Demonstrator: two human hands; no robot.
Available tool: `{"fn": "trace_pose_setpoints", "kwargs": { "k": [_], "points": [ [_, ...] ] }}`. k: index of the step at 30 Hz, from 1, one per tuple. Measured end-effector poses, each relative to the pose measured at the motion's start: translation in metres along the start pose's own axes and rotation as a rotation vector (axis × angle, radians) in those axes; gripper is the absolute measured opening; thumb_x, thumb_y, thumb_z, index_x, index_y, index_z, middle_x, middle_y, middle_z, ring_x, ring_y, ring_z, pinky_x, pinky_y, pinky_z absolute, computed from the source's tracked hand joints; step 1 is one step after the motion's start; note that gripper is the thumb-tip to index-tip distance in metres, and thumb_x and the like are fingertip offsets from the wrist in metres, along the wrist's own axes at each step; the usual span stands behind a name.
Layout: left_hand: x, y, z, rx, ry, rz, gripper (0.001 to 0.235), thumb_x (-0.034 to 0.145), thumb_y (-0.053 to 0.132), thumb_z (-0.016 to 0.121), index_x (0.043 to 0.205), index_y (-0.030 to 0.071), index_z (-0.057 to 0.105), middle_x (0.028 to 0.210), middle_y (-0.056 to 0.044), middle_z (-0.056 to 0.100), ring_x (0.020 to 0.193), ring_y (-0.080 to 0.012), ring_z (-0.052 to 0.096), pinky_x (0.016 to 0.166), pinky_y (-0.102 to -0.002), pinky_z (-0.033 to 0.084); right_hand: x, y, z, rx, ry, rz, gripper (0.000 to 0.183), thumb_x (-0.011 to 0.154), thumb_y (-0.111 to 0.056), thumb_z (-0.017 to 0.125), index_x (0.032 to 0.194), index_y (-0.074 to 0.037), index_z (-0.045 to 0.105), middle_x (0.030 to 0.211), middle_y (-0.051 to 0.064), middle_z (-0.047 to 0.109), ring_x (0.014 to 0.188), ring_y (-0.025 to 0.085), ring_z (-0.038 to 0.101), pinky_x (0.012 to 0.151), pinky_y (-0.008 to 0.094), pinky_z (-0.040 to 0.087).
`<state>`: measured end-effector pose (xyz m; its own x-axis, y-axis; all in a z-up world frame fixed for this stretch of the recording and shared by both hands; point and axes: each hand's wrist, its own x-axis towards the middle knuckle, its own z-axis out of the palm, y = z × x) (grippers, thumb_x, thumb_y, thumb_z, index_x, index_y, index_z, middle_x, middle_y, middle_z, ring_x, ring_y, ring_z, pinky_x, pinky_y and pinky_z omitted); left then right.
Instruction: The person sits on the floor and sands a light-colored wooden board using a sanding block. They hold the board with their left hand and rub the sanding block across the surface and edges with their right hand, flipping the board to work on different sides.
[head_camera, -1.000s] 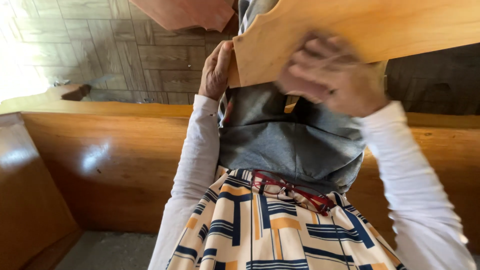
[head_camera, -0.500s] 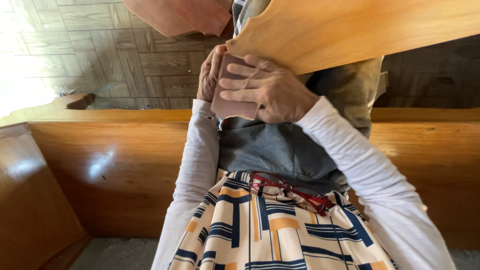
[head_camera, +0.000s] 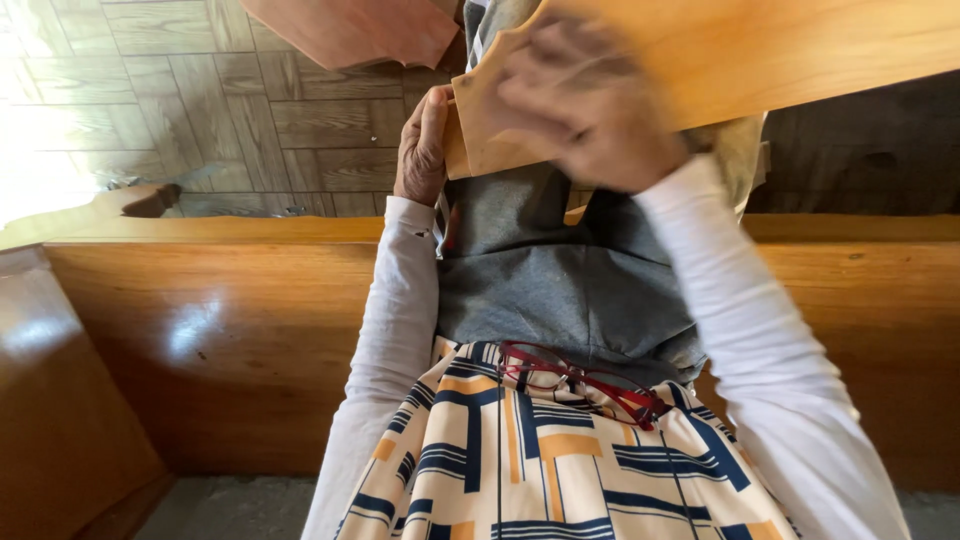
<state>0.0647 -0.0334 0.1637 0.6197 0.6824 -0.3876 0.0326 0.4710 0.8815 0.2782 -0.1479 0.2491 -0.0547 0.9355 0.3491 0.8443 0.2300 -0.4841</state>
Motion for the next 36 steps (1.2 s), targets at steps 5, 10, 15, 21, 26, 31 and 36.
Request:
{"fn": "trace_pose_setpoints", "kwargs": {
  "k": [5, 10, 15, 21, 26, 31, 36],
  "points": [
    [0.005, -0.009, -0.013, 0.212, -0.015, 0.174, 0.035, 0.104, 0.035, 0.046, 0.113, 0.008, 0.067, 0.113, -0.006, 0.069, 0.106, -0.0148, 0.061, 0.093, -0.026, 0.047, 0.018, -0.028, 0.040, 0.227, -0.130, -0.066, 0.040, 0.102, -0.013, 0.066, 0.141, -0.012, 0.068, 0.148, 0.008, 0.063, 0.141, 0.036, 0.055, 0.123, 0.055, 0.030],
    [0.009, -0.038, -0.025, 0.308, 0.049, 0.179, 0.036, 0.105, 0.037, 0.047, 0.116, 0.010, 0.069, 0.115, -0.004, 0.069, 0.108, -0.0138, 0.060, 0.095, -0.028, 0.048, 0.002, 0.026, -0.016, 0.181, 0.044, -0.100, 0.023, 0.109, -0.014, 0.074, 0.128, -0.001, 0.076, 0.135, 0.020, 0.068, 0.127, 0.040, 0.062, 0.111, 0.051, 0.043],
    [0.004, -0.010, -0.002, 0.249, 0.132, 0.065, 0.043, 0.102, 0.046, 0.051, 0.110, 0.011, 0.073, 0.102, 0.001, 0.070, 0.098, -0.0092, 0.060, 0.087, -0.027, 0.051, -0.194, 0.181, -0.070, -0.009, 0.046, 0.481, 0.027, 0.116, -0.019, 0.074, 0.138, -0.003, 0.073, 0.130, 0.020, 0.074, 0.118, 0.034, 0.070, 0.100, 0.043, 0.052],
    [0.007, -0.005, -0.006, 0.226, 0.098, -0.012, 0.042, 0.102, 0.052, 0.049, 0.102, 0.014, 0.068, 0.095, 0.006, 0.062, 0.093, -0.0066, 0.053, 0.081, -0.024, 0.045, -0.275, 0.232, -0.092, -0.814, 0.166, 0.702, 0.017, 0.111, -0.036, 0.074, 0.120, -0.022, 0.077, 0.101, 0.018, 0.076, 0.067, 0.044, 0.070, 0.050, 0.048, 0.054],
    [0.014, 0.010, -0.012, 0.185, -0.091, 0.073, 0.031, 0.107, 0.026, 0.051, 0.129, 0.006, 0.063, 0.128, -0.007, 0.066, 0.118, -0.0131, 0.059, 0.103, -0.025, 0.048, -0.170, 0.118, -0.024, -0.312, 0.099, 0.485, 0.071, 0.108, 0.013, 0.058, 0.165, -0.014, 0.027, 0.170, 0.005, 0.031, 0.159, 0.020, 0.021, 0.135, 0.035, 0.029],
    [0.025, 0.101, 0.036, 0.720, -0.180, -0.090, 0.046, 0.096, 0.037, 0.037, 0.123, 0.012, 0.064, 0.131, -0.007, 0.067, 0.119, -0.0186, 0.060, 0.094, -0.034, 0.046, -0.096, 0.028, 0.001, -0.193, 0.092, 0.392, 0.061, 0.105, -0.032, 0.083, 0.154, -0.024, 0.049, 0.162, 0.004, 0.043, 0.155, 0.031, 0.028, 0.130, 0.054, 0.025],
    [0.098, 0.078, 0.067, 1.492, -0.419, 0.130, 0.039, 0.107, 0.024, 0.028, 0.138, 0.006, 0.043, 0.123, -0.027, 0.056, 0.109, -0.0516, 0.055, 0.084, -0.062, 0.044, -0.086, 0.006, 0.002, -0.177, 0.056, 0.367, 0.046, 0.110, -0.033, 0.059, 0.154, -0.020, 0.053, 0.160, 0.002, 0.047, 0.153, 0.027, 0.035, 0.130, 0.052, 0.024]
  ]
}}
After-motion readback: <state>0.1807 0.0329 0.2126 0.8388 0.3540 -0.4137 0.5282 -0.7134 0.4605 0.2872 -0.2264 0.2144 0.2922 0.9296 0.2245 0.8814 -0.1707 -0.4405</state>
